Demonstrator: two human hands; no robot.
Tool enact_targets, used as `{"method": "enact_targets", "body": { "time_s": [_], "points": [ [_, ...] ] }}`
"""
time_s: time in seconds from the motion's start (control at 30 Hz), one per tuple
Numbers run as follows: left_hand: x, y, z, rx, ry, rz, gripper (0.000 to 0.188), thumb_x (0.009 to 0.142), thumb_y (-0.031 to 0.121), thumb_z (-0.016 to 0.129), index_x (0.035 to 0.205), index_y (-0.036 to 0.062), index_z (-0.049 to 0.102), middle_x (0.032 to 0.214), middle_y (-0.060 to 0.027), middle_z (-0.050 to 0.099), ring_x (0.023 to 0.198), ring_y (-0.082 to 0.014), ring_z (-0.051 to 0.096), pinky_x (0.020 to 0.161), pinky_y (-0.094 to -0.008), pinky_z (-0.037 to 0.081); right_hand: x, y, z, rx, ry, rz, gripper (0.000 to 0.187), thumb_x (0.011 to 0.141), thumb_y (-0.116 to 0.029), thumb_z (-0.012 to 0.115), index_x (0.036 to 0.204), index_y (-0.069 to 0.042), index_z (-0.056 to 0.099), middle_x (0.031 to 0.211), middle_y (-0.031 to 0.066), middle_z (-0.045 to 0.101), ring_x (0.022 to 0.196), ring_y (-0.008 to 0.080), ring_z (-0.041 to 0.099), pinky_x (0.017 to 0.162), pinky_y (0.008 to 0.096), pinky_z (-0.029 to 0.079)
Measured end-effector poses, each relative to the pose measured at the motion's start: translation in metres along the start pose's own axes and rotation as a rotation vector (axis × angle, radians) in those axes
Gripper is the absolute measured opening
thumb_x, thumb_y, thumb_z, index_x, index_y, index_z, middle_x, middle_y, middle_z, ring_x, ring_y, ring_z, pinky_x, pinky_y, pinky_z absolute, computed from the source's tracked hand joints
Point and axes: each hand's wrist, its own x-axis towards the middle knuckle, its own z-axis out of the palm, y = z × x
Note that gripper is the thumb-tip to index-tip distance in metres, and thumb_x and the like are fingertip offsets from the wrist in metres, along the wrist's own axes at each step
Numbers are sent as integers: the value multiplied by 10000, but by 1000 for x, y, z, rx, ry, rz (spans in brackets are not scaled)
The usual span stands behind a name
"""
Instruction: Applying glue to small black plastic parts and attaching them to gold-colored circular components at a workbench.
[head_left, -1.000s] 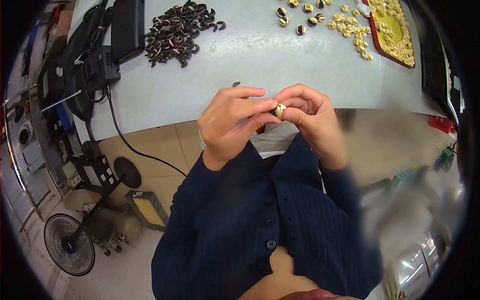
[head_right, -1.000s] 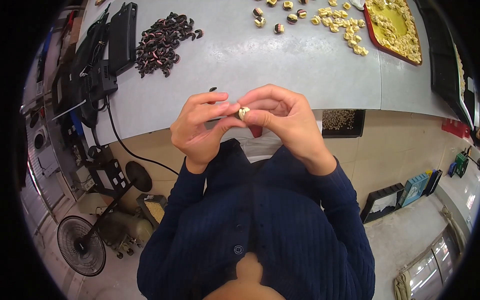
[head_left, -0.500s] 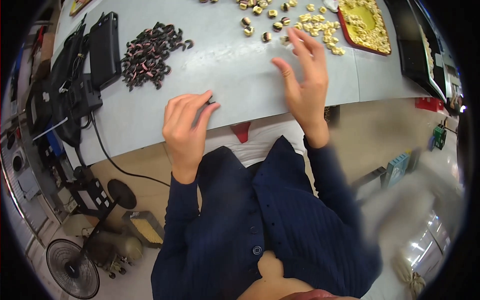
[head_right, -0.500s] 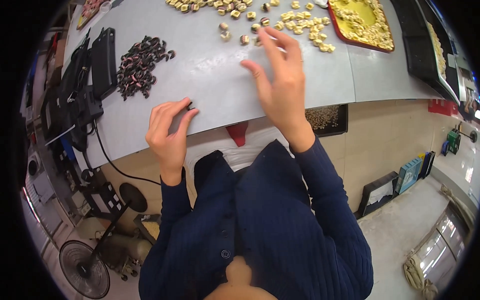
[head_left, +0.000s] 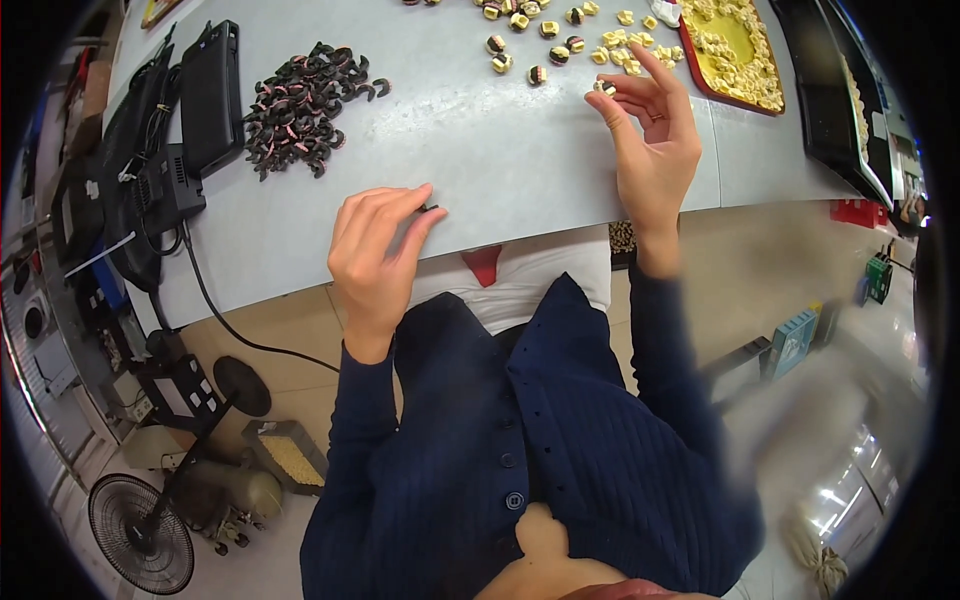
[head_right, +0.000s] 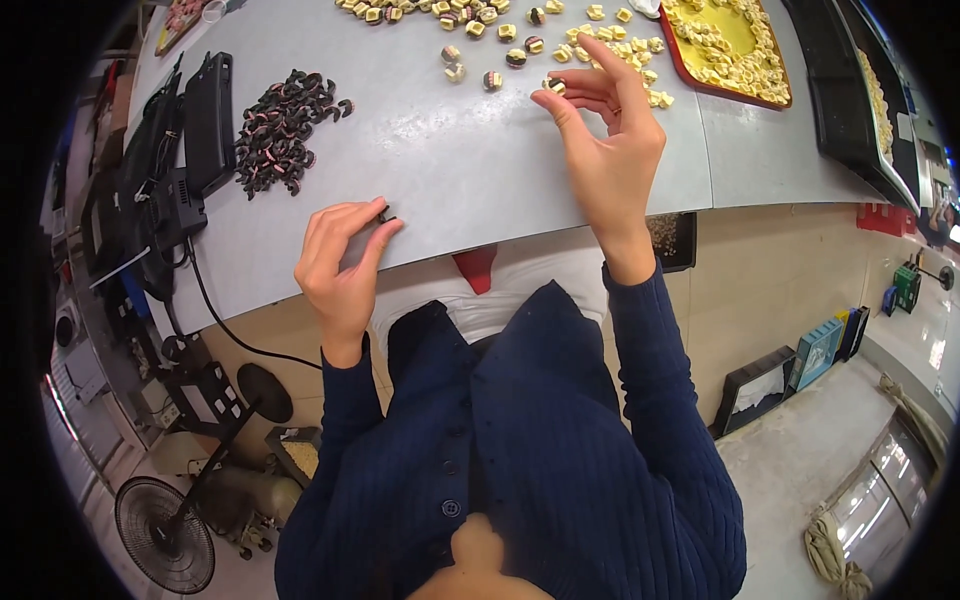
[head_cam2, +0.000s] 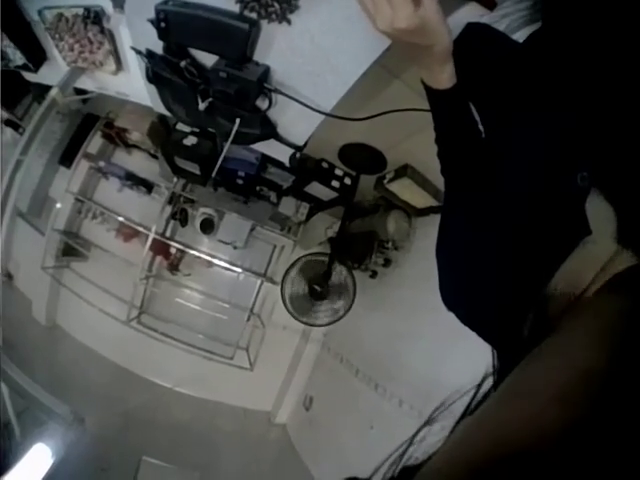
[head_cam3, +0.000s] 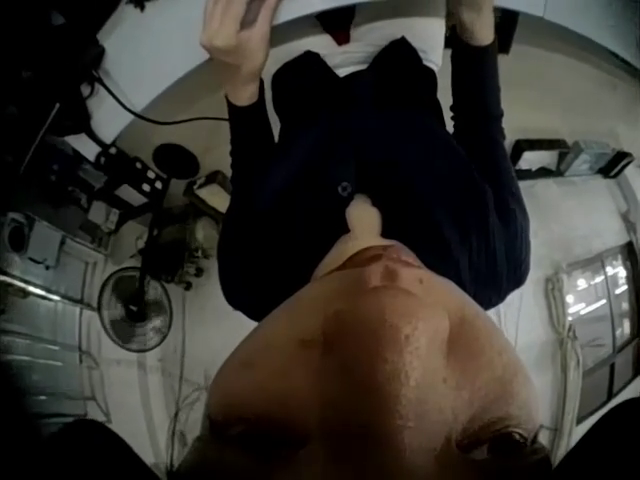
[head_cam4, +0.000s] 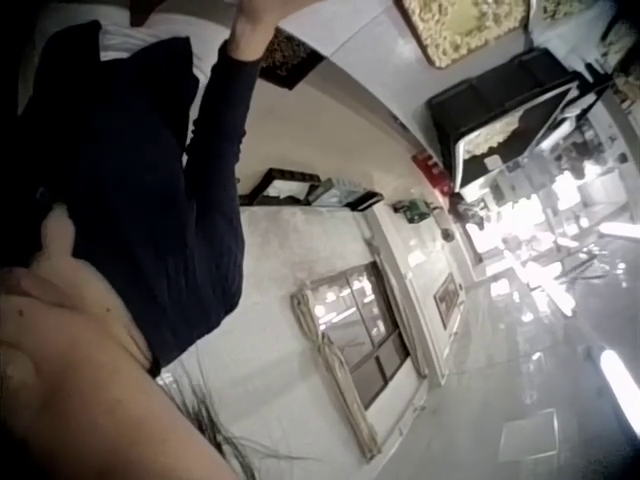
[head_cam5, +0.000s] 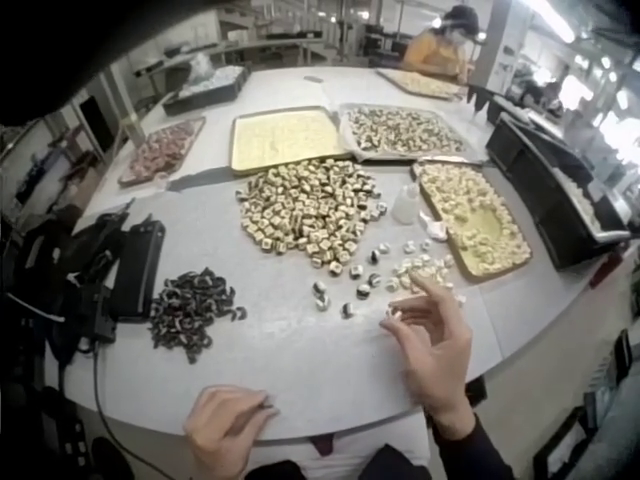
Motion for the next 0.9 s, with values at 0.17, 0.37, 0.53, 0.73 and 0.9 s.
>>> {"method": "enact_targets", "body": {
  "time_s": [0.17,0.37,0.53,0.73,0.9],
  "points": [
    [0,0,-1,-11,20,19,307,631,-21,781,916,44,685,829,-71,657,788,-232,611,687,-318,492,-2,9,4,-34,-54,-49,330,798,47,668,1121,20,607,993,114,646,874,143,622,816,246,495],
    [0,0,-2,-34,38,14,311,628,-29,781,916,41,687,839,-76,660,795,-235,615,695,-318,496,11,16,2,-531,93,-440,290,751,-70,749,1026,-38,662,992,87,638,817,171,619,747,277,498],
    [0,1,-1,-62,44,3,308,626,-32,781,912,35,687,839,-80,660,795,-236,616,698,-317,498,25,28,-16,-727,66,-170,238,761,-160,755,928,-27,651,858,73,618,687,153,560,633,285,475],
    [6,11,6,-140,57,50,324,608,-44,788,906,27,684,834,-78,660,791,-231,615,680,-308,500,37,29,-24,-681,-21,-132,173,794,-94,713,930,-7,651,871,70,624,705,131,590,614,255,488],
    [9,13,12,-224,74,81,339,597,-40,796,908,23,679,832,-79,662,781,-233,618,668,-303,502,17,-1,-25,-77,-146,-71,212,864,14,601,1073,36,622,1011,97,591,827,147,606,729,268,528]
  ]
}}
